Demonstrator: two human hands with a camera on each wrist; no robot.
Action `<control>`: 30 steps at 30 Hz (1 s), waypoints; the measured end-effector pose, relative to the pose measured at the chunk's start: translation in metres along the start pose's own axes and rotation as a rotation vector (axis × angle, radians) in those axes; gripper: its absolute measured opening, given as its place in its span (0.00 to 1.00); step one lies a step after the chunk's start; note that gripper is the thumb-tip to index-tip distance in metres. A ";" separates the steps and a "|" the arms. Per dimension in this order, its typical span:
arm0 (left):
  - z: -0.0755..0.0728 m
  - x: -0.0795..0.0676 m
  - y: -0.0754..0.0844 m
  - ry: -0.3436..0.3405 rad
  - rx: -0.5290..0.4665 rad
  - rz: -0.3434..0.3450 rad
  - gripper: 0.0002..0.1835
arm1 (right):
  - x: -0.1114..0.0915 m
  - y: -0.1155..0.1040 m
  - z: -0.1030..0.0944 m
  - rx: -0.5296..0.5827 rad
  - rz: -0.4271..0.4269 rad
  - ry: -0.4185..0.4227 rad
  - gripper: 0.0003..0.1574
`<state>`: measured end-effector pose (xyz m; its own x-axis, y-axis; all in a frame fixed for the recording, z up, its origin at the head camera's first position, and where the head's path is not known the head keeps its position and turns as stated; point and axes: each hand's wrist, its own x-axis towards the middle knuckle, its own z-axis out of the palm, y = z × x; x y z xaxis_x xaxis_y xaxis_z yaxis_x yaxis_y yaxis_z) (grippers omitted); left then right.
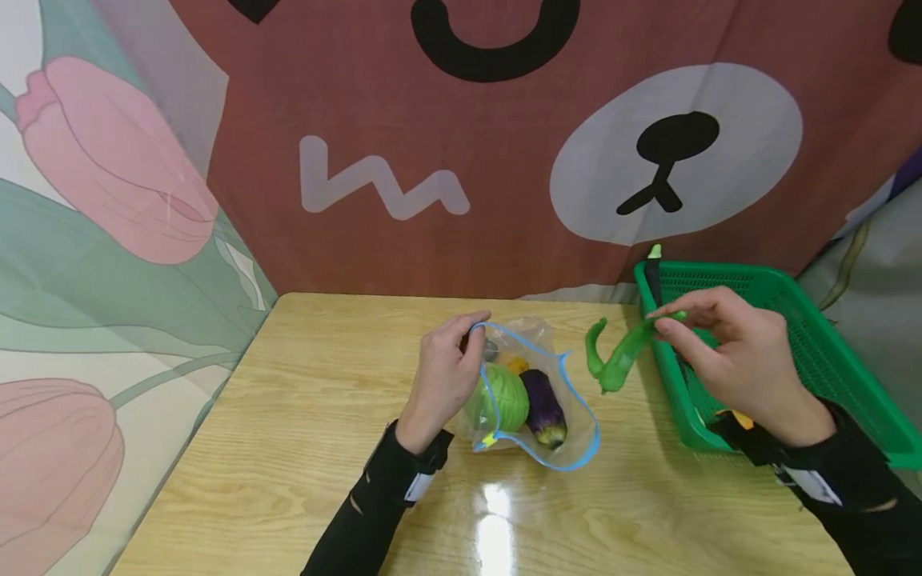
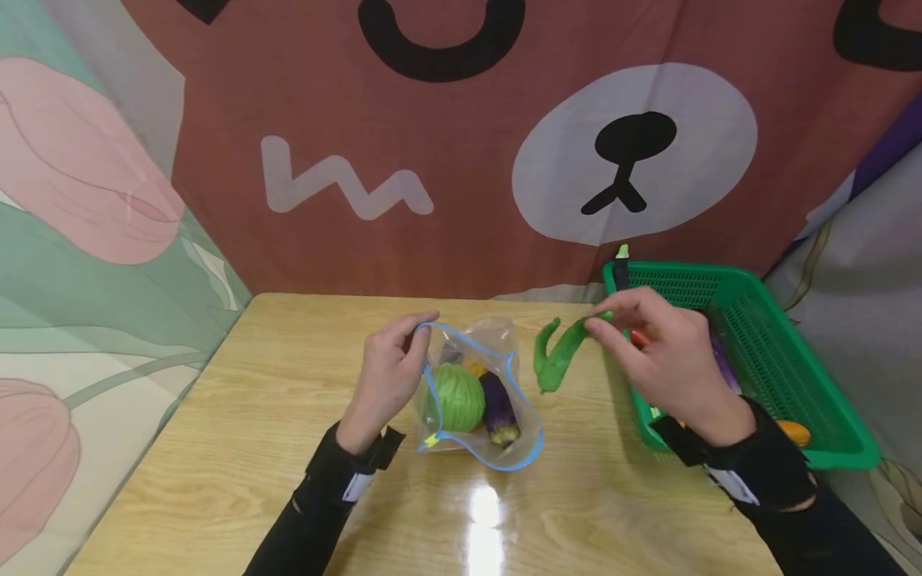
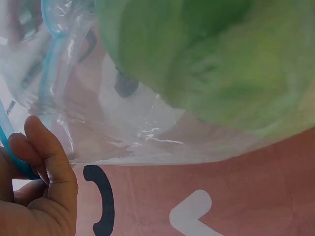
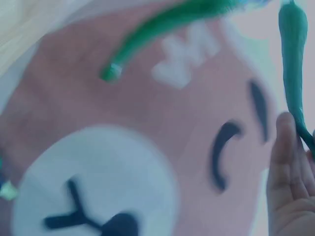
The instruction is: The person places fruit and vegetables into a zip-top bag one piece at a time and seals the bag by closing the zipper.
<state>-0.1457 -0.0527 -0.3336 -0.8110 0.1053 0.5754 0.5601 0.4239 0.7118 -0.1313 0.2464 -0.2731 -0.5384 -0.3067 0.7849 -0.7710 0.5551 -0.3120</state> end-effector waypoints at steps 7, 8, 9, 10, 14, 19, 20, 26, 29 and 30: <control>0.000 0.000 0.001 -0.002 0.005 0.010 0.15 | 0.012 -0.048 0.028 0.463 -0.244 0.161 0.24; 0.000 0.000 0.001 -0.002 0.006 0.011 0.15 | 0.013 -0.051 0.032 0.501 -0.266 0.168 0.22; 0.000 0.000 0.001 -0.002 0.005 0.011 0.15 | 0.014 -0.054 0.035 0.510 -0.289 0.170 0.21; 0.000 0.000 0.001 -0.003 0.005 0.010 0.15 | 0.014 -0.056 0.039 0.514 -0.309 0.168 0.20; -0.001 -0.002 0.002 -0.009 0.000 0.003 0.15 | 0.012 -0.057 0.050 0.411 -0.355 0.164 0.20; -0.002 -0.002 0.000 -0.010 0.003 0.007 0.15 | 0.009 -0.059 0.062 0.223 -0.433 0.131 0.20; -0.002 -0.002 0.000 -0.010 0.005 0.010 0.15 | 0.009 -0.060 0.065 0.189 -0.462 0.110 0.20; -0.003 -0.002 -0.001 -0.003 0.006 0.016 0.15 | 0.007 -0.066 0.075 0.087 -0.635 -0.037 0.18; -0.004 -0.003 -0.001 -0.003 0.005 0.013 0.15 | 0.007 -0.067 0.076 0.051 -0.676 -0.072 0.18; -0.005 -0.003 -0.001 -0.004 0.004 0.012 0.15 | 0.007 -0.067 0.076 0.032 -0.683 -0.083 0.18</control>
<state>-0.1433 -0.0579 -0.3344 -0.8046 0.1139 0.5827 0.5693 0.4265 0.7028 -0.1094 0.1485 -0.2868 0.0490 -0.6388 0.7678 -0.9559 0.1930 0.2215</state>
